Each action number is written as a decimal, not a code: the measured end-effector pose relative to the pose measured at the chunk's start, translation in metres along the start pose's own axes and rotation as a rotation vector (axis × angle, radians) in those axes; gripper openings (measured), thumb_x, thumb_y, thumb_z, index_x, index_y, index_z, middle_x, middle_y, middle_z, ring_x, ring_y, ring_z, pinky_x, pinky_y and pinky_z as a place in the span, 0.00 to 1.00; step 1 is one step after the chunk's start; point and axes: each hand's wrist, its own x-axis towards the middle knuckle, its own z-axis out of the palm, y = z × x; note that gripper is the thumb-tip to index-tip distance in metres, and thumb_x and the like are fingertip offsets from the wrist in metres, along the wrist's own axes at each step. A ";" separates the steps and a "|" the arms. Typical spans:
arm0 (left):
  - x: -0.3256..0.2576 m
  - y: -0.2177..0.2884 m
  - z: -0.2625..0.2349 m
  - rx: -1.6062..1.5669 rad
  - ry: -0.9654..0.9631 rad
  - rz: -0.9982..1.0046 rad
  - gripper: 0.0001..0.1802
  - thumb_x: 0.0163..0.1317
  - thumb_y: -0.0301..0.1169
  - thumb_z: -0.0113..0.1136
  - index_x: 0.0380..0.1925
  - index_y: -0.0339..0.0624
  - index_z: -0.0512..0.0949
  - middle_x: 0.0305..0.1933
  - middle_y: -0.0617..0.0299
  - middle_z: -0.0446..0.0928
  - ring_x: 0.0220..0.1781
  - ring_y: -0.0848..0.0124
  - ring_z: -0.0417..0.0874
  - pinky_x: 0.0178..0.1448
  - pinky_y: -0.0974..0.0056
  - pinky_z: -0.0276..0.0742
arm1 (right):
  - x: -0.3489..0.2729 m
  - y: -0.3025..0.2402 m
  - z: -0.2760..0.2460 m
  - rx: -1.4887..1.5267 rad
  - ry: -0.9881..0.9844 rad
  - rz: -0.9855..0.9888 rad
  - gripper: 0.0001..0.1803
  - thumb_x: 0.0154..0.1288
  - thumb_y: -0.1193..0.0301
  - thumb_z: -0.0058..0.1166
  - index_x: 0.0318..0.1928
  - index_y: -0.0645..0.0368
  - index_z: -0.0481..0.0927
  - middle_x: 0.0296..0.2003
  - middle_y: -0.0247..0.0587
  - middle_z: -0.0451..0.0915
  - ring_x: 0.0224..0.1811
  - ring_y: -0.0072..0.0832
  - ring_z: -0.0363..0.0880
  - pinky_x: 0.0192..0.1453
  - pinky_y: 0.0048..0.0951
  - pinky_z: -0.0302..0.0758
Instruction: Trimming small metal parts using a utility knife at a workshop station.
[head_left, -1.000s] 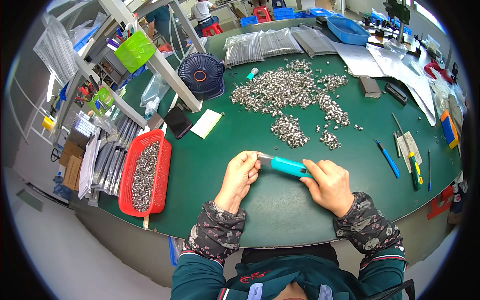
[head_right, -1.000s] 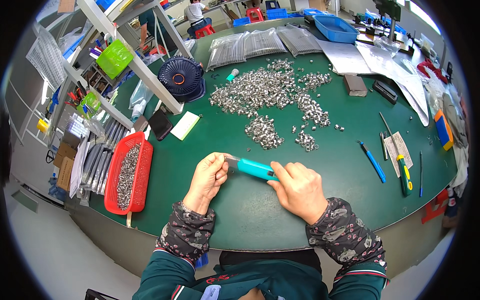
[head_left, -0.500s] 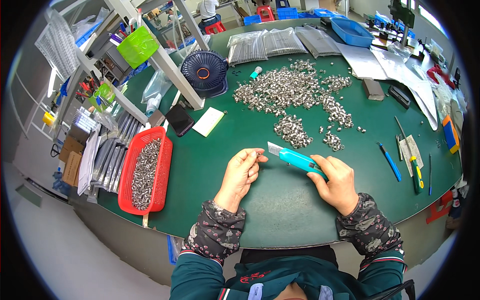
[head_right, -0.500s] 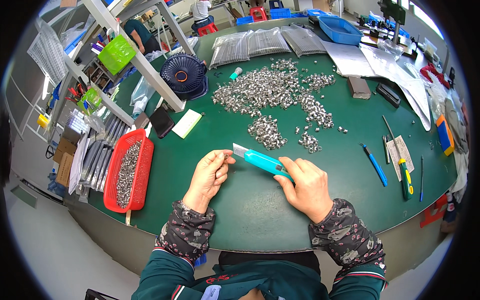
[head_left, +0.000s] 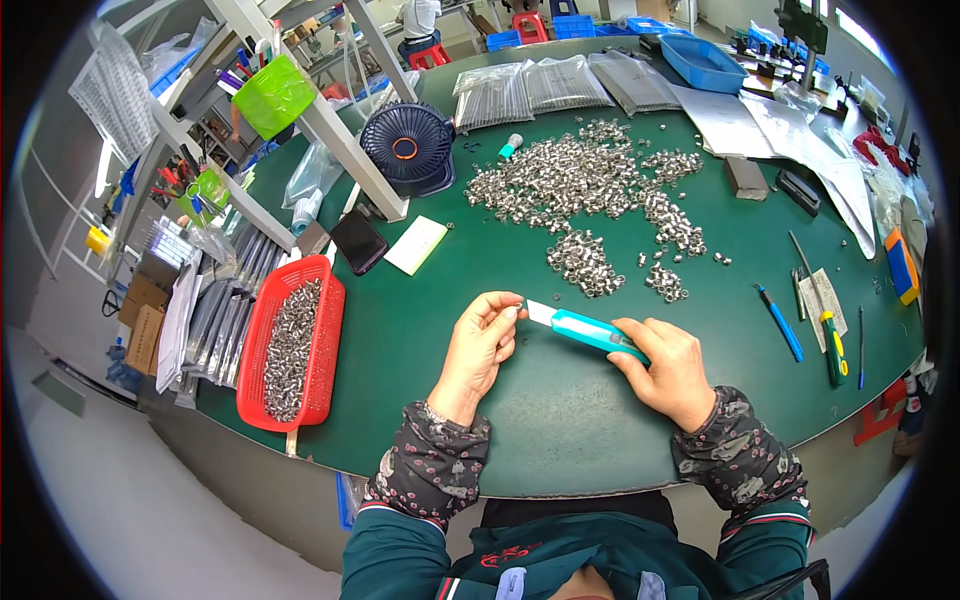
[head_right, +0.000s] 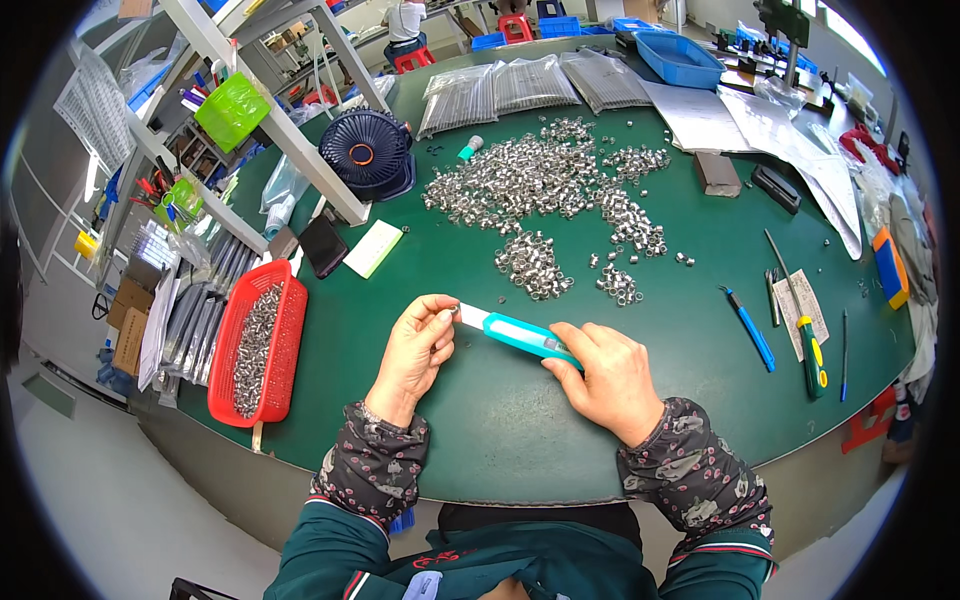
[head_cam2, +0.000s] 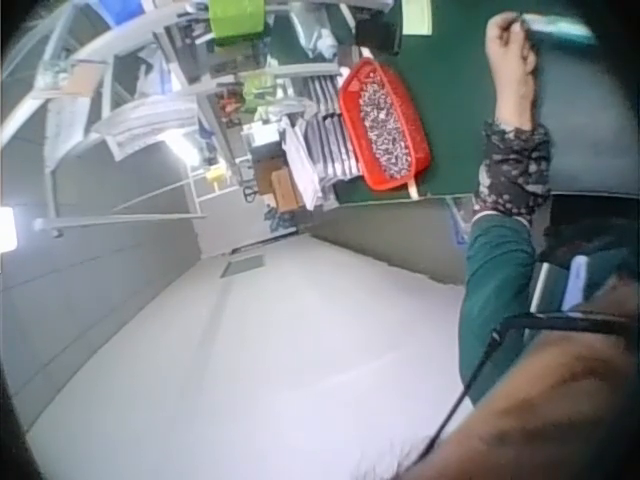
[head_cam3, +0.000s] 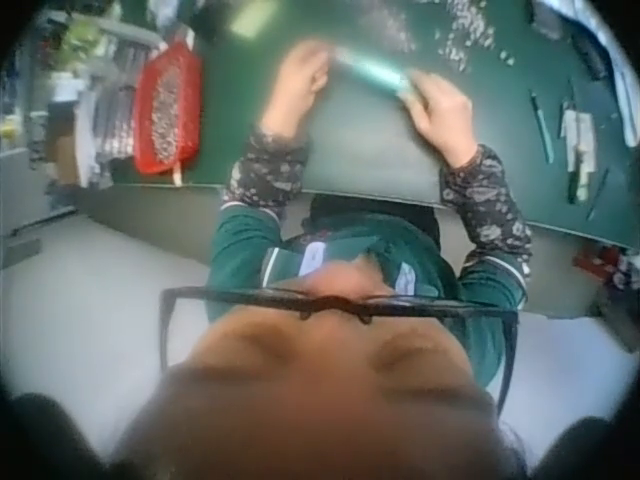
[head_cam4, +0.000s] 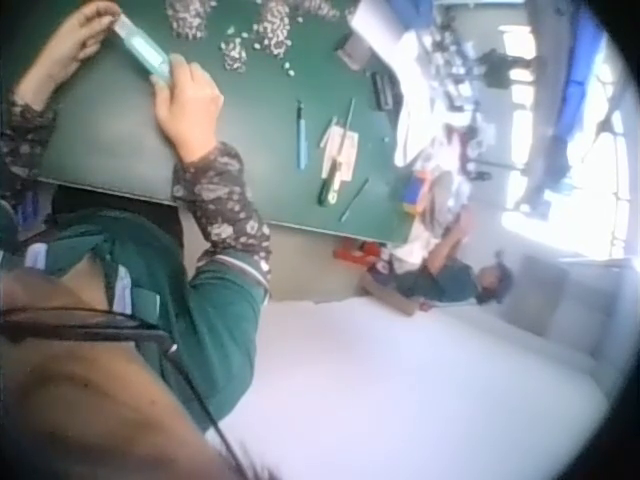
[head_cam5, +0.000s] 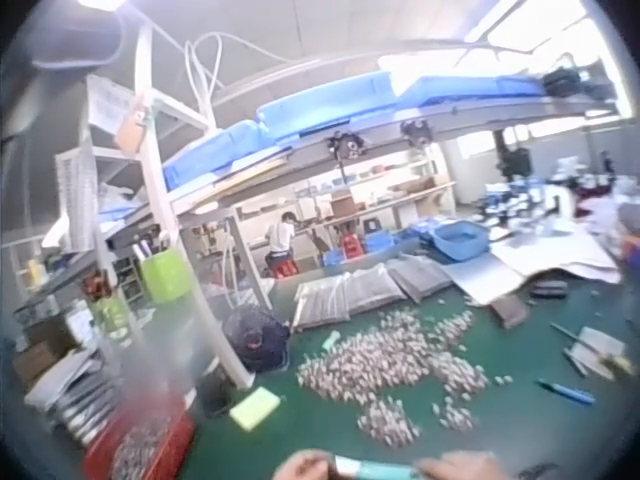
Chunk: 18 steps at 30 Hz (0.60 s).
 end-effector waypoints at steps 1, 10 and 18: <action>-0.001 0.001 0.002 0.007 0.009 0.008 0.09 0.63 0.25 0.52 0.43 0.37 0.72 0.35 0.62 0.74 0.19 0.87 0.60 0.18 0.81 0.55 | 0.000 0.000 0.000 0.000 0.000 0.001 0.16 0.50 0.69 0.61 0.41 0.58 0.77 0.22 0.40 0.71 0.24 0.37 0.73 0.27 0.36 0.70; -0.002 0.001 0.003 0.179 0.028 0.052 0.09 0.62 0.26 0.54 0.42 0.37 0.73 0.31 0.66 0.73 0.21 0.88 0.60 0.19 0.81 0.55 | 0.000 0.002 0.000 0.113 -0.107 0.107 0.15 0.52 0.66 0.59 0.40 0.57 0.78 0.23 0.43 0.74 0.26 0.41 0.75 0.29 0.38 0.71; -0.004 0.010 0.001 0.421 0.004 0.064 0.08 0.61 0.25 0.54 0.40 0.37 0.74 0.30 0.66 0.72 0.20 0.87 0.60 0.20 0.80 0.55 | 0.002 -0.004 -0.006 -0.033 0.027 -0.037 0.15 0.51 0.70 0.60 0.41 0.59 0.77 0.23 0.43 0.73 0.25 0.40 0.74 0.29 0.36 0.71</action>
